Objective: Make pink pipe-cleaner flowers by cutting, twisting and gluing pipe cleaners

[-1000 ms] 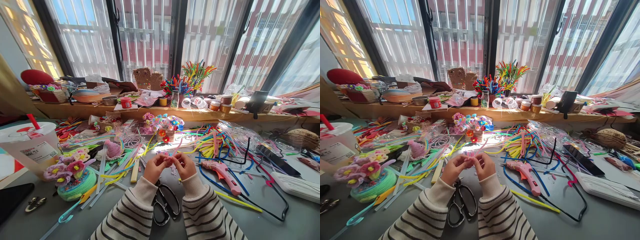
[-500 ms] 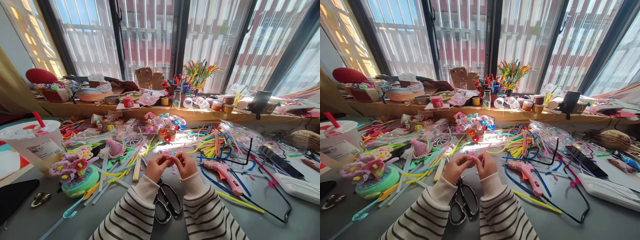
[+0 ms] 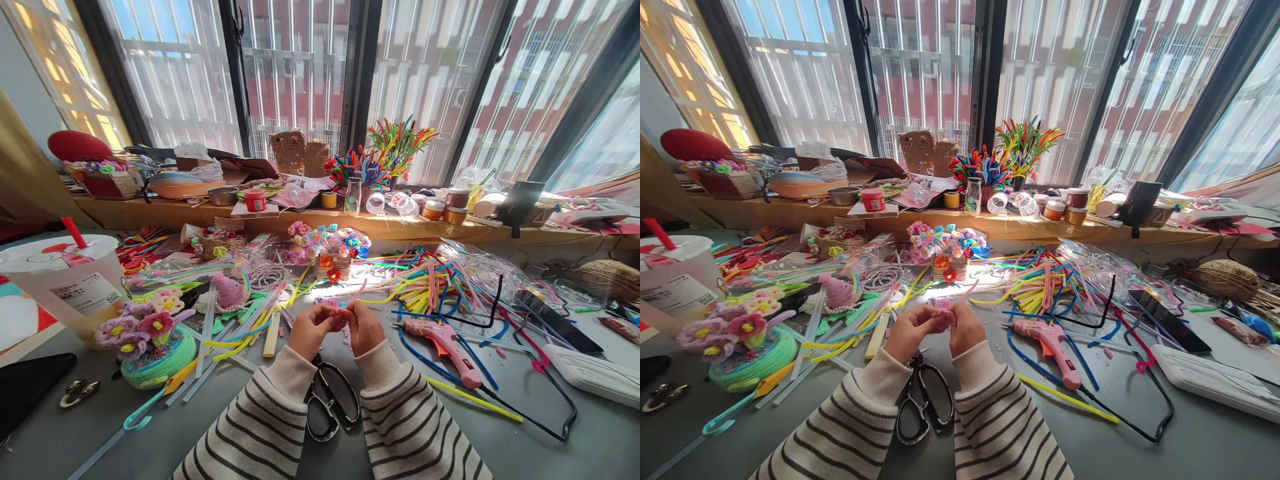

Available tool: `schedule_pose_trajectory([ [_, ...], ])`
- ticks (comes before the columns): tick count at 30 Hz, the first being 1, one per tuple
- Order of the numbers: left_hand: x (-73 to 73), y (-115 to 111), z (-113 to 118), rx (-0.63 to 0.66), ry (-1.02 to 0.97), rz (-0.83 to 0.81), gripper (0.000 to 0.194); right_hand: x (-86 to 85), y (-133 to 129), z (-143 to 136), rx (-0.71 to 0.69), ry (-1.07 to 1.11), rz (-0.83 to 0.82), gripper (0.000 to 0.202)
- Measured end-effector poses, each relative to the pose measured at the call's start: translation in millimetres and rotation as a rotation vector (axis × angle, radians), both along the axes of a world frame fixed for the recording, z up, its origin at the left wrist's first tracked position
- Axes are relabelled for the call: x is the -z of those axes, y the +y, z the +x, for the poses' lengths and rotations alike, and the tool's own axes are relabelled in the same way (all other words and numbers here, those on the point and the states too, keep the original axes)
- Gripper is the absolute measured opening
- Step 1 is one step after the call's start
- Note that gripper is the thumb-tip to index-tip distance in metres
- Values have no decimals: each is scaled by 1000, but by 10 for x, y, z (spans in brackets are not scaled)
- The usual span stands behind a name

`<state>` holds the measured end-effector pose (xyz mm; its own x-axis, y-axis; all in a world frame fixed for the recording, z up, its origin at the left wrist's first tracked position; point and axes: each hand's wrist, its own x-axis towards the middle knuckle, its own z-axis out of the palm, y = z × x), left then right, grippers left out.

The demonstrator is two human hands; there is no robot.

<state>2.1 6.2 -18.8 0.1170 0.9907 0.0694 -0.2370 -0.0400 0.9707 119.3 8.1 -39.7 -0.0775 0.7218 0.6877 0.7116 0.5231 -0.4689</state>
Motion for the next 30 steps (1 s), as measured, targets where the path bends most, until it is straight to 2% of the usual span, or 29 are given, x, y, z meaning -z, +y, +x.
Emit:
schedule_pose_trajectory([
  [7, -13, -5, -7, -23, 1, -10, 18, -9, 24, 28, 43, -203, 48, 31],
  [14, -44, -25, -10, 25, -25, -5, 18, -63, -25, 28, 37, -179, 195, 28],
  [19, -46, -31, -4, 20, -43, -17, 18, -107, -50, 3, 89, -216, 276, 26],
  [24, -55, -31, 6, -3, -77, -56, 21, -101, -32, 34, 40, -105, 185, 25],
  [27, -63, -28, 8, -65, -130, -83, 24, -89, -33, 48, 13, 28, 107, 25],
  [30, -64, -24, -1, -119, -173, -99, 25, -82, -41, 28, -30, 34, 35, 24],
])
